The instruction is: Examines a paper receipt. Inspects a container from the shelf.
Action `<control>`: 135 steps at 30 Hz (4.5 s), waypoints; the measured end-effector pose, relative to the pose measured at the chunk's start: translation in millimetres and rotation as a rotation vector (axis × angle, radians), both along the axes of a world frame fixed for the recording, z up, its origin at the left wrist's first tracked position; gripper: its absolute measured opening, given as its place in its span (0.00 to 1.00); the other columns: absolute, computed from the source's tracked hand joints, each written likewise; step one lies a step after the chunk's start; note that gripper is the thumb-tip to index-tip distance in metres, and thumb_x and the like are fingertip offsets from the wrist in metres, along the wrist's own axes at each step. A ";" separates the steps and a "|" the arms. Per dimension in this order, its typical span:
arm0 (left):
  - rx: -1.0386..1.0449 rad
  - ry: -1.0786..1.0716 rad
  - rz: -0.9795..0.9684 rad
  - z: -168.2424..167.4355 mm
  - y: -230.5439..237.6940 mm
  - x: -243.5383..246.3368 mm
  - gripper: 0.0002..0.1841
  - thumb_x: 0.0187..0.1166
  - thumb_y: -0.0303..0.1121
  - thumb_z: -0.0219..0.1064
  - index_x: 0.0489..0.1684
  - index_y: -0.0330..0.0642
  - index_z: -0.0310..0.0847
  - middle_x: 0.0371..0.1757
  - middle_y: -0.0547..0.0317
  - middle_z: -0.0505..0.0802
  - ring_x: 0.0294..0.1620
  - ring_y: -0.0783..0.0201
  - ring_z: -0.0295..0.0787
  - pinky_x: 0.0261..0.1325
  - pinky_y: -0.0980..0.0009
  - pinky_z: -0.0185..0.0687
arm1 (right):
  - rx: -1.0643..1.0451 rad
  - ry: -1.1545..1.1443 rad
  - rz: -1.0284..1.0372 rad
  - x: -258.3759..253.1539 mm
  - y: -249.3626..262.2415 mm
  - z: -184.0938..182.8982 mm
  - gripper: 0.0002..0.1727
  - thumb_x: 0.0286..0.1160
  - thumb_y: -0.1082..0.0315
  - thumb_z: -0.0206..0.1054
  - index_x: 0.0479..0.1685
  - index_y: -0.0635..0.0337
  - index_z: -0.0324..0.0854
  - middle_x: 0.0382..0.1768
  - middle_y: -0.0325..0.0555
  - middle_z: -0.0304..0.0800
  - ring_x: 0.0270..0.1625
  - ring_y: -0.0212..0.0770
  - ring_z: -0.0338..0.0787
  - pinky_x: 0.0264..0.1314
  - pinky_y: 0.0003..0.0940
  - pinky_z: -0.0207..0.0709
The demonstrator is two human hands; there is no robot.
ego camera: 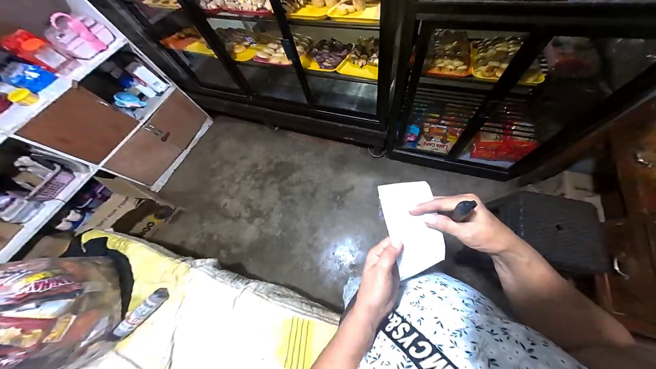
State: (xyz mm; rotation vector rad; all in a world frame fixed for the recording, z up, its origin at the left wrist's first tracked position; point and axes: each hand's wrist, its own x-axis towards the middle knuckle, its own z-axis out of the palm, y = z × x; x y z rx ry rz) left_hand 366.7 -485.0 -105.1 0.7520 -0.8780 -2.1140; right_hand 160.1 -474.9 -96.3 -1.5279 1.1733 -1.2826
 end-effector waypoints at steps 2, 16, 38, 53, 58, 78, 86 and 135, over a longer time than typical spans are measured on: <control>-0.001 -0.013 0.001 0.6 -0.2 -0.1 0.19 0.88 0.29 0.42 0.50 0.37 0.83 0.41 0.63 0.96 0.45 0.70 0.94 0.56 0.67 0.90 | -0.001 0.010 0.002 -0.4 -0.1 -0.4 0.13 0.80 0.67 0.66 0.54 0.61 0.91 0.47 0.27 0.95 0.43 0.13 0.86 0.47 0.13 0.80; 0.013 0.017 -0.002 -1.0 -2.6 -2.3 0.19 0.88 0.29 0.42 0.48 0.38 0.84 0.41 0.61 0.96 0.44 0.69 0.94 0.55 0.67 0.91 | 0.007 -0.009 -0.004 -2.0 -2.8 -1.6 0.12 0.78 0.69 0.66 0.53 0.61 0.91 0.45 0.27 0.95 0.40 0.13 0.85 0.45 0.12 0.79; 0.028 0.015 -0.009 -1.8 -2.0 -4.4 0.18 0.87 0.28 0.43 0.49 0.37 0.83 0.41 0.60 0.96 0.43 0.69 0.95 0.54 0.67 0.91 | 0.008 -0.030 -0.014 -2.7 -3.9 -4.0 0.12 0.77 0.69 0.67 0.51 0.62 0.91 0.46 0.29 0.95 0.41 0.14 0.85 0.46 0.13 0.80; 0.026 -0.024 -0.007 0.5 1.2 -4.0 0.16 0.87 0.27 0.44 0.50 0.36 0.82 0.41 0.60 0.96 0.43 0.69 0.95 0.53 0.67 0.91 | 0.029 -0.022 -0.021 -1.2 -0.2 -4.8 0.11 0.77 0.68 0.67 0.51 0.62 0.91 0.44 0.28 0.95 0.39 0.14 0.85 0.44 0.12 0.79; 0.036 -0.022 0.001 -0.4 2.7 -3.3 0.16 0.86 0.27 0.45 0.49 0.36 0.82 0.40 0.60 0.96 0.42 0.68 0.95 0.53 0.67 0.91 | 0.017 -0.028 -0.013 1.0 1.5 -3.3 0.11 0.76 0.70 0.67 0.51 0.62 0.91 0.44 0.29 0.95 0.40 0.14 0.85 0.44 0.13 0.80; 0.042 -0.037 0.022 1.4 7.9 -3.3 0.16 0.87 0.26 0.45 0.47 0.37 0.82 0.38 0.60 0.96 0.41 0.69 0.95 0.52 0.67 0.92 | 0.023 -0.028 0.000 3.4 8.3 -5.7 0.12 0.77 0.69 0.66 0.52 0.63 0.91 0.46 0.31 0.94 0.42 0.14 0.85 0.47 0.13 0.79; 0.045 -0.034 0.021 0.7 8.0 -2.3 0.16 0.88 0.27 0.44 0.47 0.36 0.82 0.39 0.60 0.96 0.41 0.68 0.95 0.52 0.66 0.92 | -0.006 -0.052 0.048 4.5 9.4 -8.8 0.13 0.80 0.69 0.65 0.55 0.63 0.90 0.51 0.31 0.95 0.49 0.17 0.88 0.53 0.16 0.82; 0.011 0.013 0.048 -8.1 -3.1 -4.1 0.12 0.82 0.22 0.48 0.55 0.36 0.75 0.41 0.60 0.94 0.40 0.69 0.93 0.49 0.69 0.90 | 0.024 -0.016 -0.079 -1.4 -4.4 -3.5 0.12 0.73 0.73 0.67 0.51 0.62 0.92 0.43 0.29 0.95 0.32 0.13 0.82 0.37 0.11 0.77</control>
